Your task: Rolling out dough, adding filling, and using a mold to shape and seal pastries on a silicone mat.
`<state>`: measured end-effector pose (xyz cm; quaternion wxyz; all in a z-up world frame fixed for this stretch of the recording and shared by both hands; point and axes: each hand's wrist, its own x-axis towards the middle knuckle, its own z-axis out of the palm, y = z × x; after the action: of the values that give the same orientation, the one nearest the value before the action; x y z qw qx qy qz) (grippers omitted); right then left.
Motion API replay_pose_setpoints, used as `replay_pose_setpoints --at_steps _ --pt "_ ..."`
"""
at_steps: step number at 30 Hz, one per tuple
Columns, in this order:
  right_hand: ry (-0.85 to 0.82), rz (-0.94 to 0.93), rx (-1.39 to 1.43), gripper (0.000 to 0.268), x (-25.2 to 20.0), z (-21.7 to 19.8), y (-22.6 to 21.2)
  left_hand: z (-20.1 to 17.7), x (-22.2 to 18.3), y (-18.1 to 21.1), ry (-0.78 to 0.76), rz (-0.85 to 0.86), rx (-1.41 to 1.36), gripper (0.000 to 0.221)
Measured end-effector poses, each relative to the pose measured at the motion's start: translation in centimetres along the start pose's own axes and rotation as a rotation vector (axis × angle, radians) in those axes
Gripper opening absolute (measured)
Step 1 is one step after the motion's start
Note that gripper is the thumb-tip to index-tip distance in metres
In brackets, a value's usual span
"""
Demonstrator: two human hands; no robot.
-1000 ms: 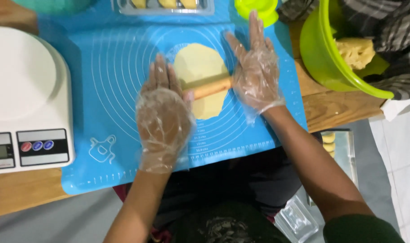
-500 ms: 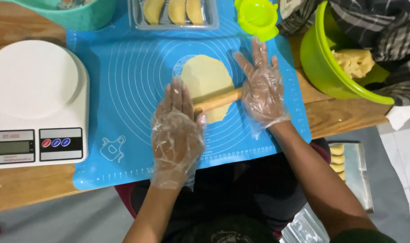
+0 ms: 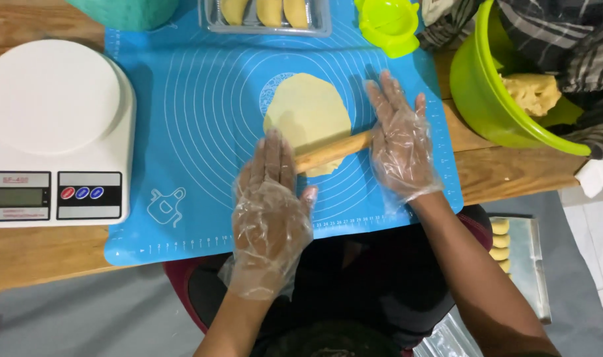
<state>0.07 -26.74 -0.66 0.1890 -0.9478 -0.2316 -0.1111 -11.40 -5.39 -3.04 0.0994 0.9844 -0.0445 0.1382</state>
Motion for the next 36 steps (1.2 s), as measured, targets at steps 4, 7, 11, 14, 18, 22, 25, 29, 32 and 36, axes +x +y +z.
replay_pose_setpoints --at_steps 4,7,11,14,18,22,25,29,32,36 --pt "-0.013 -0.032 0.013 0.065 -1.5 -0.3 -0.1 0.0 -1.4 0.7 0.069 -0.026 -0.134 0.068" --pt "0.031 -0.06 0.003 0.066 -1.7 0.0 0.5 0.2 -1.5 0.9 0.099 -0.026 -0.118 0.068" --pt "0.107 -0.065 -0.112 0.053 -3.0 0.8 0.8 -0.3 -2.6 1.4 0.066 -0.004 -0.035 0.068" --pt "0.063 0.005 -0.097 0.05 -3.4 -0.3 -0.5 -0.5 -3.1 1.6 0.07 0.003 -0.072 0.068" --pt "0.051 -0.05 -0.18 0.056 -5.0 -0.5 0.1 -0.7 -4.0 2.1 0.119 0.01 -0.082 0.067" --pt "0.082 -0.133 -0.427 0.054 -6.2 -0.9 0.1 -0.6 -4.6 2.5 0.072 -0.001 -0.101 0.077" --pt "-0.022 -0.11 -0.774 0.057 -7.4 -1.1 0.2 -0.9 -5.8 3.1 0.033 -0.023 0.01 0.085" --pt "0.076 -0.197 -0.514 0.053 -8.7 -2.1 -0.6 -1.0 -6.9 3.6 0.046 -0.01 0.038 0.082" --pt "0.171 -0.275 -0.522 0.047 -8.9 -2.9 -2.2 -1.0 -7.1 3.5 0.132 0.003 -0.06 0.08" --pt "0.11 -0.303 -0.541 0.05 -7.0 -2.3 -0.4 -2.2 -4.1 2.3 0.119 0.037 -0.19 0.095"
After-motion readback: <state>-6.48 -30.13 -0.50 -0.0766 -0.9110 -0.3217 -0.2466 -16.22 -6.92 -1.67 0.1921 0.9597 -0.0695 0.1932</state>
